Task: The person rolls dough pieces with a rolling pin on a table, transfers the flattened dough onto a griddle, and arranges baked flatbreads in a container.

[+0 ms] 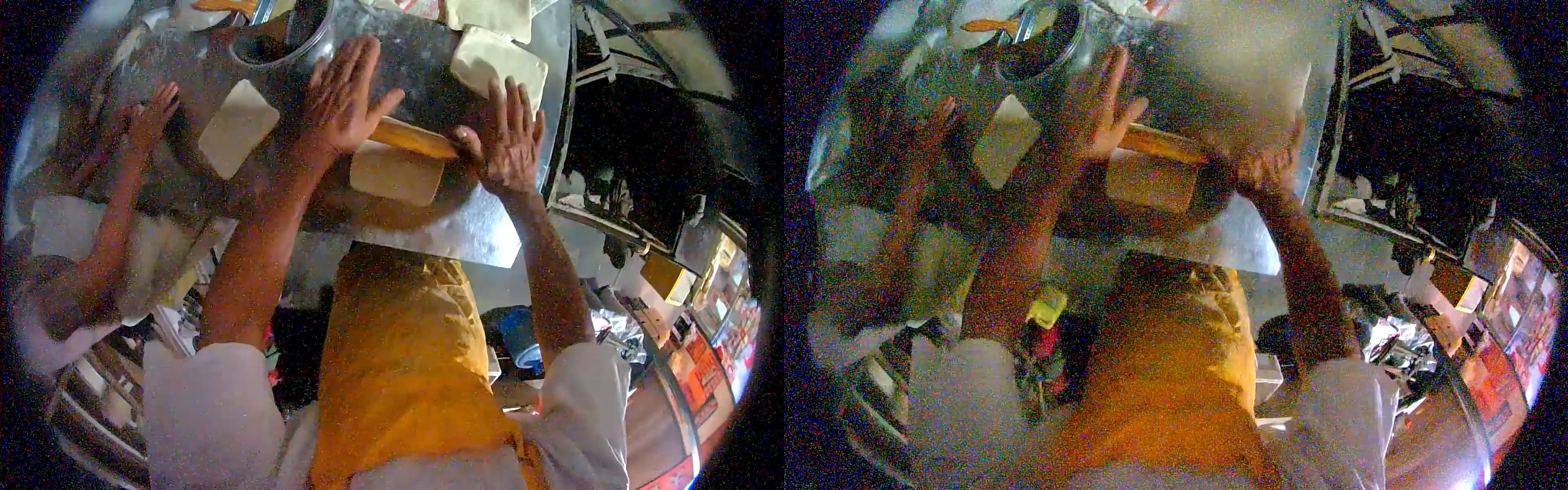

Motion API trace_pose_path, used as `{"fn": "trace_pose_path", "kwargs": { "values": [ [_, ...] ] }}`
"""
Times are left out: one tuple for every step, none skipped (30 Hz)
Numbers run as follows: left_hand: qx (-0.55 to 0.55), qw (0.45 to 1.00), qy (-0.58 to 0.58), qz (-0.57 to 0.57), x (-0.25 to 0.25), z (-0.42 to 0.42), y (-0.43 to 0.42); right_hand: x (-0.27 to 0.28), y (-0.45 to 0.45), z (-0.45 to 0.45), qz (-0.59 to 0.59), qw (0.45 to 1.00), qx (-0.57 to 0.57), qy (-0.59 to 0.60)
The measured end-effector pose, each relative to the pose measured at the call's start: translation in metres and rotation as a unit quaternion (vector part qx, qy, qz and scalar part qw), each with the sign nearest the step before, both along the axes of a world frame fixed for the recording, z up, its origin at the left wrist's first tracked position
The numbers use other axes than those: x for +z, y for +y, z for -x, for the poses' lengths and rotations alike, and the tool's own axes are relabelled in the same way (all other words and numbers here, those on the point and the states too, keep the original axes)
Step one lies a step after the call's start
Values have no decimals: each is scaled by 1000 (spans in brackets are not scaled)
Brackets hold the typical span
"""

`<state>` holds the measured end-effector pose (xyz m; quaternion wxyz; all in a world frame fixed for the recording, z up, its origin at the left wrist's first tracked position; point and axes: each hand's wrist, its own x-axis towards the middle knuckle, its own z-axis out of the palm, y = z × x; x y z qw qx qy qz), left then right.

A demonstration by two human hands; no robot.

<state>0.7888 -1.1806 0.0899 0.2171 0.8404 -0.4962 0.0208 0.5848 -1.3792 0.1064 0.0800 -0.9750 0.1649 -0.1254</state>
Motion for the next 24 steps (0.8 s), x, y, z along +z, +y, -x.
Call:
{"fn": "trace_pose_path", "kwargs": {
  "values": [
    [3,1000,-3,1,4,12,11,-5,11,15,1,1000,3,-3],
    [-13,996,4,-84,8,39,26,-19,25,49,-35,999,9,34],
    [-30,985,14,-168,10,68,42,-26,37,83,-71,995,12,74],
    [-25,988,43,-148,11,96,66,-20,62,111,-109,990,12,93],
    [-21,989,72,-127,8,113,90,-11,84,124,-145,983,11,112],
    [-30,994,50,-94,-2,117,104,-10,82,120,-144,983,7,114],
    [-32,994,53,-94,2,106,97,-13,75,108,-143,986,22,87],
    [-29,993,47,-101,8,81,77,-17,64,92,-143,987,37,59],
    [-25,993,40,-106,11,53,54,-19,42,65,-61,991,41,112],
    [-22,997,26,-66,10,19,24,-5,25,30,-27,996,30,79],
    [-16,999,14,-28,5,-3,6,10,8,-5,6,999,16,47],
    [-15,999,23,-34,-4,3,5,-4,-3,-9,-9,1000,6,11],
    [-26,1000,9,-16,-6,8,9,-5,-7,-8,-24,999,-3,-28],
    [-37,999,-23,13,-2,2,5,-20,1,11,-72,997,18,-27],
    [-19,999,-35,-7,0,37,27,-23,24,42,-56,997,17,45],
    [-18,997,-17,-68,-5,66,52,-26,47,73,-38,992,21,117],
    [-26,997,27,-67,-19,100,73,-37,55,104,-79,993,42,82],
    [-23,998,5,-51,-28,132,95,-43,67,129,-53,995,48,67],
    [-33,996,41,-79,-22,138,93,-34,68,138,-35,995,69,70],
    [-42,991,76,-106,-18,145,91,-35,57,142,-46,993,83,70],
    [-43,994,49,-84,-18,152,89,-38,46,145,-58,991,98,72],
    [-42,994,46,-85,-13,149,73,-40,36,147,-59,991,98,69],
    [-34,994,86,-62,-15,141,47,-40,20,153,-70,988,122,63],
    [-25,991,124,-36,-17,125,26,-38,11,155,-78,984,147,57]
  ]
}}
